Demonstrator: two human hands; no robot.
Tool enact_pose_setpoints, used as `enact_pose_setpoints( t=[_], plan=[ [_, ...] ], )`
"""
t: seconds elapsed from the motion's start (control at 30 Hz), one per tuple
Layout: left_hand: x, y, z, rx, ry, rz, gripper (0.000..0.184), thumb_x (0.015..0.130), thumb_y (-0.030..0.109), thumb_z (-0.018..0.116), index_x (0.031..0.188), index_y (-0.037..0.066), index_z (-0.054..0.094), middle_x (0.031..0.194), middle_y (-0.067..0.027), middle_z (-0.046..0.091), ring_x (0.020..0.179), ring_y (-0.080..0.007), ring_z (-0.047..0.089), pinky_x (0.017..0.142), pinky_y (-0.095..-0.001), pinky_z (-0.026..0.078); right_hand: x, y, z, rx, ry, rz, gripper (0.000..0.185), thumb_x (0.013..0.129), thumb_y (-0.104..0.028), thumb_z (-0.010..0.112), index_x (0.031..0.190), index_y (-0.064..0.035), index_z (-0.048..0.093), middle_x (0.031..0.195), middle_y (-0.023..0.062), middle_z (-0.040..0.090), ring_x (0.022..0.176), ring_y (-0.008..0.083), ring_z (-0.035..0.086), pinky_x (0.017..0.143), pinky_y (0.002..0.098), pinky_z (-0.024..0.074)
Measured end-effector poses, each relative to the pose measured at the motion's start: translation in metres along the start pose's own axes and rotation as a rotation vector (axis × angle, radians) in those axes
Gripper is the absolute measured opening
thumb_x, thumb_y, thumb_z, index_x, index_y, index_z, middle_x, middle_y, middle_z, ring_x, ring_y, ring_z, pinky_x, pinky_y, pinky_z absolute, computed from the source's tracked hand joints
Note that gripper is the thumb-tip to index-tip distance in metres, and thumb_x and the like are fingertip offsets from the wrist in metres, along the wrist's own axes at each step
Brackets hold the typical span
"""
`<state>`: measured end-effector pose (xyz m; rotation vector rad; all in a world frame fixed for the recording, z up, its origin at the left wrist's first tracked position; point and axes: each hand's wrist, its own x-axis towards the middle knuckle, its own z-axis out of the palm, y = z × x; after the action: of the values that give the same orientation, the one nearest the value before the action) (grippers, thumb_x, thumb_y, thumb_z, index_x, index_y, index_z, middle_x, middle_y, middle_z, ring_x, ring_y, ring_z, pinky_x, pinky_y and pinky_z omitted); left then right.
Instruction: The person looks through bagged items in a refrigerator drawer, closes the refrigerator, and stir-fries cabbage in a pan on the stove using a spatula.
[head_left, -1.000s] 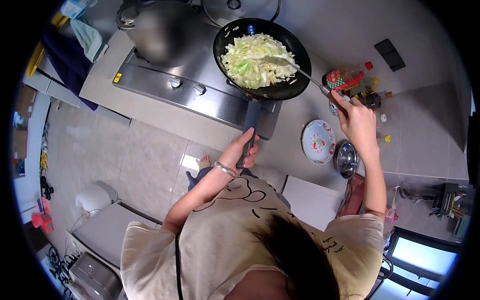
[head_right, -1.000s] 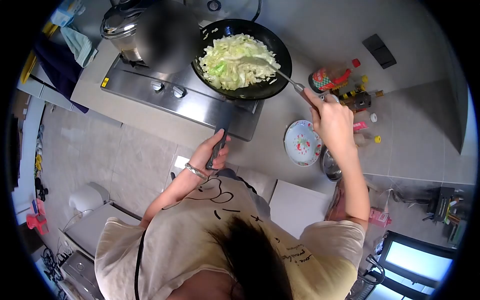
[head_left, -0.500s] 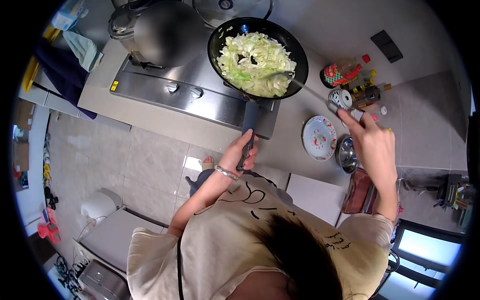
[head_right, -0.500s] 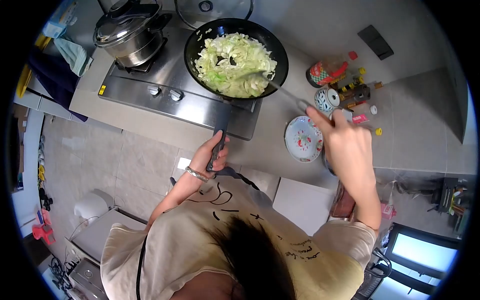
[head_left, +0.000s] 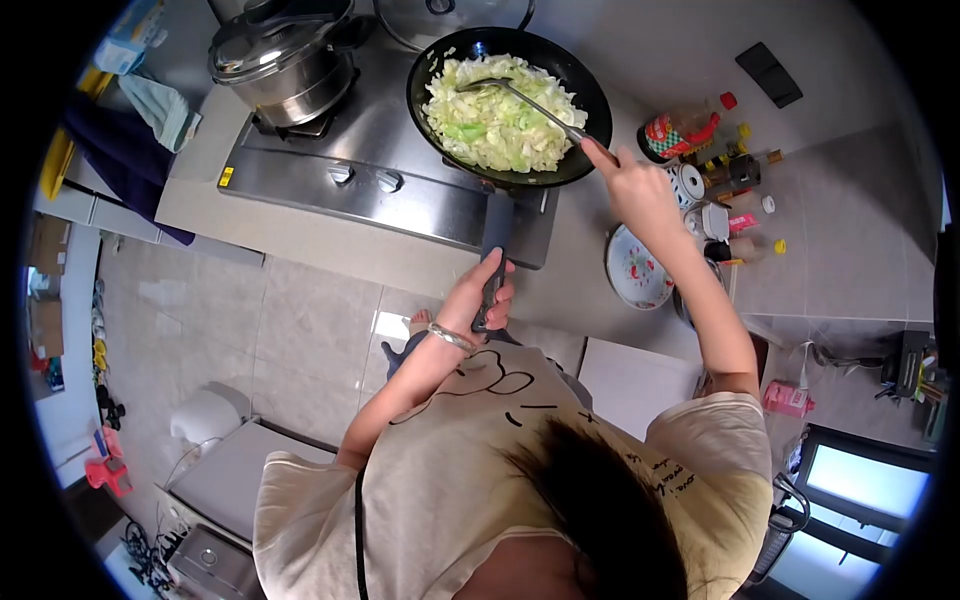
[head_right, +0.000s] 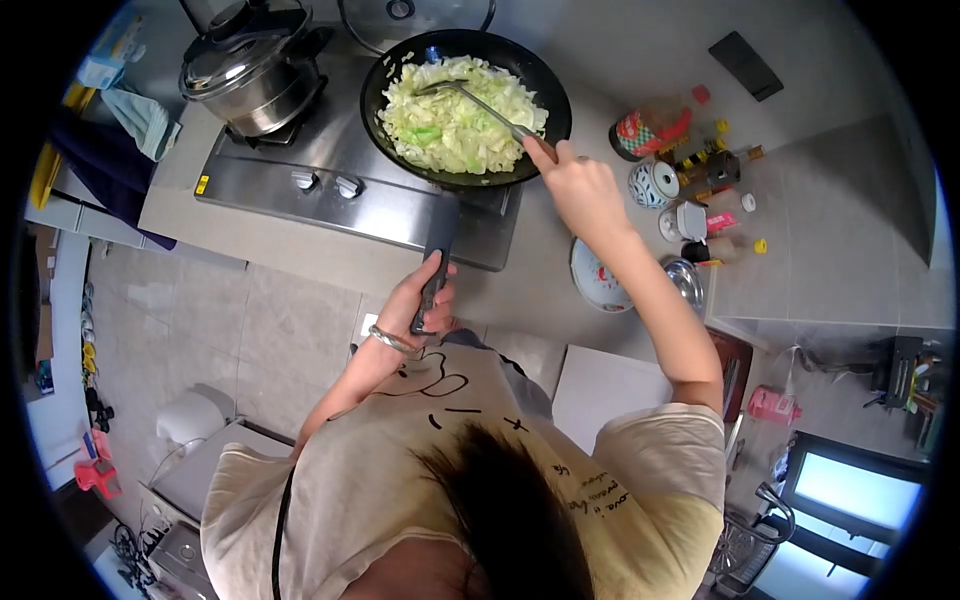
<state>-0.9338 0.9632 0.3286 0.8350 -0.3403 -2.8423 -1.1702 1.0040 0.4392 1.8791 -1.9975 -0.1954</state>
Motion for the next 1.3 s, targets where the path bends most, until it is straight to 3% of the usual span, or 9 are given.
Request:
enact_pose_setpoints(
  t=[0.33,0.43,0.6,0.8,0.9,1.0,1.07,1.13,1.3],
  plan=[
    [-0.001,-0.001,-0.001,0.007,-0.021,0.024,0.030,0.093,0.040,0.046,0.093,0.010,0.051,0.057,0.0009,0.043,0.036,-0.0073,0.032,0.034,-0.0212,0.024,-0.052,0.010,-0.133,-0.067,-0.184,-0.046,0.055,0.065,0.003,0.057,0.116,-0.0154,0.060,0.073,0.0109,0.054,0.054,0.0237,0.058,0.047,0.0341,0.0458],
    [-0.003,0.000,0.002,0.004,0.008,0.008,0.031,0.093,0.040,0.046,0.094,0.010,0.051,0.057,0.0010,0.043,0.036,-0.0072,0.032,0.034,-0.0209,0.024,-0.036,0.007,-0.082,-0.032,-0.134,-0.072,0.054,0.066,0.003,0.055,0.117,-0.0160,0.060,0.072,0.0117,0.054,0.052,0.0254,0.058,0.047,0.0347,0.0462],
    [-0.002,0.000,0.001,0.012,-0.009,0.013,0.031,0.093,0.041,0.046,0.094,0.010,0.050,0.057,0.0011,0.042,0.036,-0.0071,0.032,0.034,-0.0206,0.024,-0.016,0.011,-0.051,-0.006,-0.035,0.131,0.053,0.069,0.001,0.053,0.119,-0.0158,0.057,0.073,0.0133,0.055,0.055,0.0282,0.060,0.050,0.0372,0.0485],
    [-0.004,-0.001,0.002,0.002,0.014,0.007,0.031,0.093,0.041,0.045,0.094,0.010,0.050,0.057,0.0009,0.042,0.036,-0.0069,0.032,0.033,-0.0206,0.023,-0.009,0.020,0.012,-0.009,-0.035,0.054,0.049,0.074,-0.004,0.057,0.121,-0.0182,0.056,0.077,0.0129,0.055,0.055,0.0285,0.059,0.051,0.0375,0.0485],
    [-0.003,0.001,0.001,-0.006,-0.008,0.015,0.031,0.093,0.040,0.046,0.093,0.010,0.051,0.057,0.0007,0.042,0.036,-0.0069,0.032,0.033,-0.0203,0.023,-0.026,0.015,-0.025,0.035,-0.128,-0.009,0.052,0.069,0.002,0.053,0.120,-0.0099,0.055,0.075,0.0133,0.056,0.058,0.0278,0.061,0.053,0.0378,0.0496],
    [-0.002,-0.001,0.000,-0.009,-0.019,0.020,0.030,0.093,0.040,0.046,0.093,0.010,0.051,0.057,0.0006,0.043,0.037,-0.0069,0.032,0.034,-0.0202,0.024,-0.040,0.020,-0.098,-0.015,-0.156,0.011,0.059,0.064,0.004,0.056,0.120,-0.0147,0.057,0.074,0.0106,0.055,0.058,0.0245,0.061,0.053,0.0359,0.0492],
    [-0.003,-0.001,-0.001,-0.018,-0.011,0.024,0.030,0.093,0.039,0.046,0.093,0.010,0.051,0.057,0.0005,0.043,0.037,-0.0069,0.032,0.034,-0.0202,0.024,-0.047,0.012,-0.121,-0.064,-0.164,0.017,0.051,0.069,0.001,0.058,0.116,-0.0172,0.060,0.072,0.0080,0.054,0.056,0.0242,0.058,0.051,0.0360,0.0472],
    [-0.002,-0.002,0.000,-0.024,-0.007,0.021,0.030,0.093,0.039,0.047,0.093,0.010,0.052,0.057,0.0004,0.044,0.037,-0.0070,0.033,0.034,-0.0202,0.024,-0.046,0.008,-0.115,-0.033,-0.203,-0.009,0.055,0.064,0.000,0.059,0.117,-0.0161,0.059,0.072,0.0103,0.055,0.055,0.0255,0.060,0.050,0.0358,0.0479],
    [-0.005,-0.002,0.001,-0.014,0.002,0.015,0.030,0.092,0.040,0.047,0.093,0.010,0.051,0.057,0.0010,0.043,0.037,-0.0069,0.032,0.034,-0.0203,0.024,-0.027,0.019,-0.048,0.048,-0.052,0.097,0.049,0.069,-0.001,0.058,0.116,-0.0148,0.060,0.073,0.0123,0.055,0.054,0.0285,0.058,0.050,0.0373,0.0478]
  ],
)
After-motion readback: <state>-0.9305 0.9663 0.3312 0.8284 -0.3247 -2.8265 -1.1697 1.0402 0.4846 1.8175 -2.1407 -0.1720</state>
